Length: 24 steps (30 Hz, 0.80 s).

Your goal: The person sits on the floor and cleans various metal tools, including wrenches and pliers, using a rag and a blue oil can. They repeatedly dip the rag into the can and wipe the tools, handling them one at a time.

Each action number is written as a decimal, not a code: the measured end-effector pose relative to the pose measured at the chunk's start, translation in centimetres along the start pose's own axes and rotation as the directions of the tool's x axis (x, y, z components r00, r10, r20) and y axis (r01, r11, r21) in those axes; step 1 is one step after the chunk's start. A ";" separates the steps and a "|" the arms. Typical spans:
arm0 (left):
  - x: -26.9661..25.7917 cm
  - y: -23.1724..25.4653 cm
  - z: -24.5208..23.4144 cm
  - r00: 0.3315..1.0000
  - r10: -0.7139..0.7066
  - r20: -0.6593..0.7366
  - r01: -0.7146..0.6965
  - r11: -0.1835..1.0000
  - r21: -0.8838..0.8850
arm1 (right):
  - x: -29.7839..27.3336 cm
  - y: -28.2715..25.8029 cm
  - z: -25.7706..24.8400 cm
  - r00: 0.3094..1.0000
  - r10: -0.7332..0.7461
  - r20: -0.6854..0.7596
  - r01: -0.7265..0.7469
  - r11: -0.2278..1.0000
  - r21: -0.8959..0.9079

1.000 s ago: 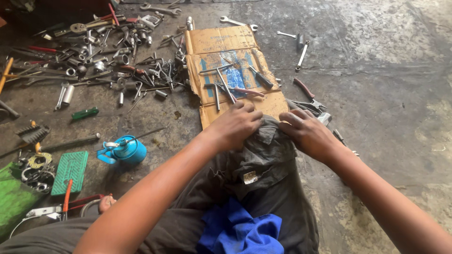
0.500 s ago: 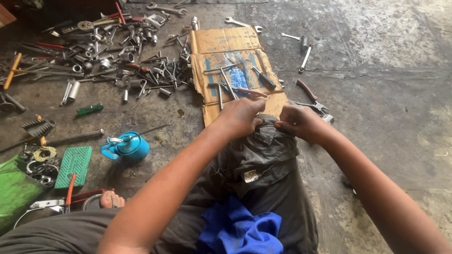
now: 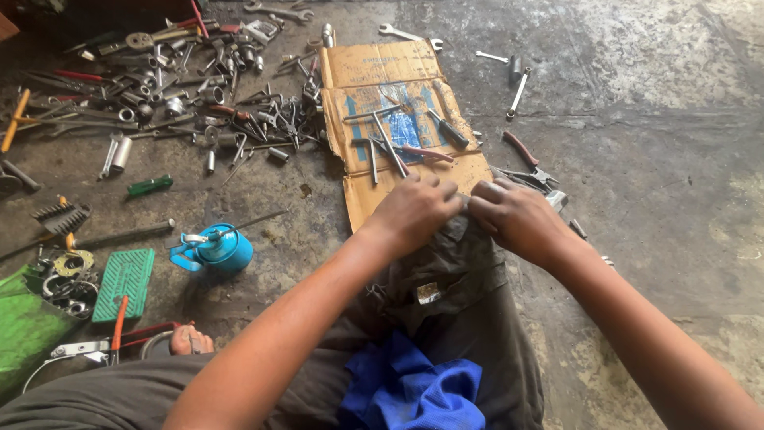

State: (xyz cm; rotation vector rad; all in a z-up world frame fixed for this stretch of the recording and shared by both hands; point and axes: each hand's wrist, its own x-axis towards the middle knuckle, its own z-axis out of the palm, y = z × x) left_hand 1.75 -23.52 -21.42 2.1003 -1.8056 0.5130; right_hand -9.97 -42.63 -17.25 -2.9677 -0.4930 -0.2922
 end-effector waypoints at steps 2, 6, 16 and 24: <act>-0.7 0.7 -0.4 0.998 0.053 -0.029 -0.052 0.998 0.037 | -0.6 -0.2 -0.7 0.994 -0.089 -0.068 0.091 0.996 0.026; -1.6 1.4 -2.2 1.000 0.001 -0.010 -0.002 0.999 -0.035 | -1.5 0.1 -0.6 0.999 -0.024 -0.041 0.032 0.978 0.205; 0.4 0.3 -2.3 0.760 -0.474 0.445 0.644 0.643 -0.415 | 0.5 0.4 0.2 0.982 0.174 0.077 -0.191 0.899 0.394; 0.8 0.9 -1.7 0.947 -0.296 0.123 0.314 0.933 -0.176 | 0.1 0.3 0.1 0.993 0.107 0.042 -0.113 0.972 0.206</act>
